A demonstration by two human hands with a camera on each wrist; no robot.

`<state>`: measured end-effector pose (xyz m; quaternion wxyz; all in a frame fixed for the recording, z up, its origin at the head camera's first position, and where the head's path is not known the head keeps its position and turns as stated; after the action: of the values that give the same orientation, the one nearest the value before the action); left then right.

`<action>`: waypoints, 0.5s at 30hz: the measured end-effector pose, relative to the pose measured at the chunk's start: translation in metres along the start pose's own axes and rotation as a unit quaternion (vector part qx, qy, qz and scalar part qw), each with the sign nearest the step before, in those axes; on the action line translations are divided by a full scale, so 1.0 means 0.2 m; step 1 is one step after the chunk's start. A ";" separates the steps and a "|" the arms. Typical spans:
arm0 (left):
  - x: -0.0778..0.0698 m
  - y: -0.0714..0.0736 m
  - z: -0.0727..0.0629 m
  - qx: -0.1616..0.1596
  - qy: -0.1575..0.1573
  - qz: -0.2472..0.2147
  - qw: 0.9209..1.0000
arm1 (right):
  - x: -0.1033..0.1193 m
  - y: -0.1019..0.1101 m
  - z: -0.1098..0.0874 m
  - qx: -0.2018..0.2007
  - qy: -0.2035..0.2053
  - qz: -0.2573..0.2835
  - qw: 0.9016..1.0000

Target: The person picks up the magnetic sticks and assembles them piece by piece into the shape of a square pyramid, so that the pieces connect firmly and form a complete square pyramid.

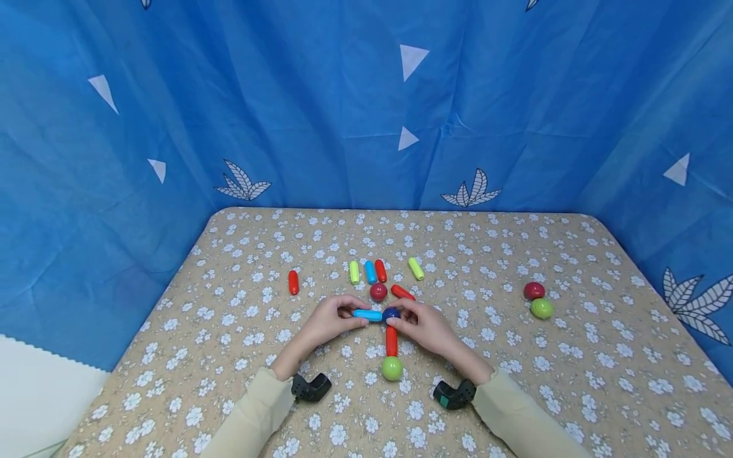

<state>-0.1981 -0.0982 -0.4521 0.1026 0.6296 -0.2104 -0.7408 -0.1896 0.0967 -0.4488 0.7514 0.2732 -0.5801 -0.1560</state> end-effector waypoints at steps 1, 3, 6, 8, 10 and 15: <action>0.00 0.00 0.00 -0.001 0.000 0.002 1.000 | 0.00 0.00 0.00 0.001 0.002 0.000 1.000; 0.00 0.00 0.01 -0.001 -0.005 0.004 1.000 | 0.00 0.00 0.00 -0.001 0.006 0.002 1.000; -0.01 0.01 0.01 -0.005 -0.011 0.005 1.000 | 0.00 0.01 0.01 -0.007 0.013 0.002 1.000; -0.02 0.01 0.01 -0.008 -0.017 0.004 1.000 | 0.00 0.01 0.01 -0.013 0.016 0.000 1.000; -0.03 0.01 0.01 -0.010 -0.017 0.003 1.000 | 0.00 0.01 0.01 -0.016 0.016 -0.004 1.000; -0.02 -0.01 -0.01 -0.012 -0.019 0.005 1.000 | 0.00 0.01 0.00 -0.016 0.016 -0.004 1.000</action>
<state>-0.1951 -0.0960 -0.4494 0.1096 0.6133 -0.2069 -0.7544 -0.1891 0.0982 -0.4480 0.7639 0.2664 -0.5645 -0.1640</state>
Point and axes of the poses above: each hand's wrist, its own z-axis towards the middle knuckle, its own y-axis out of the back of the hand, x = y × z, the point moved 5 cm from there along z, towards the middle knuckle, and after that the axes turned 13 degrees about -x, right-handed, at the moved point
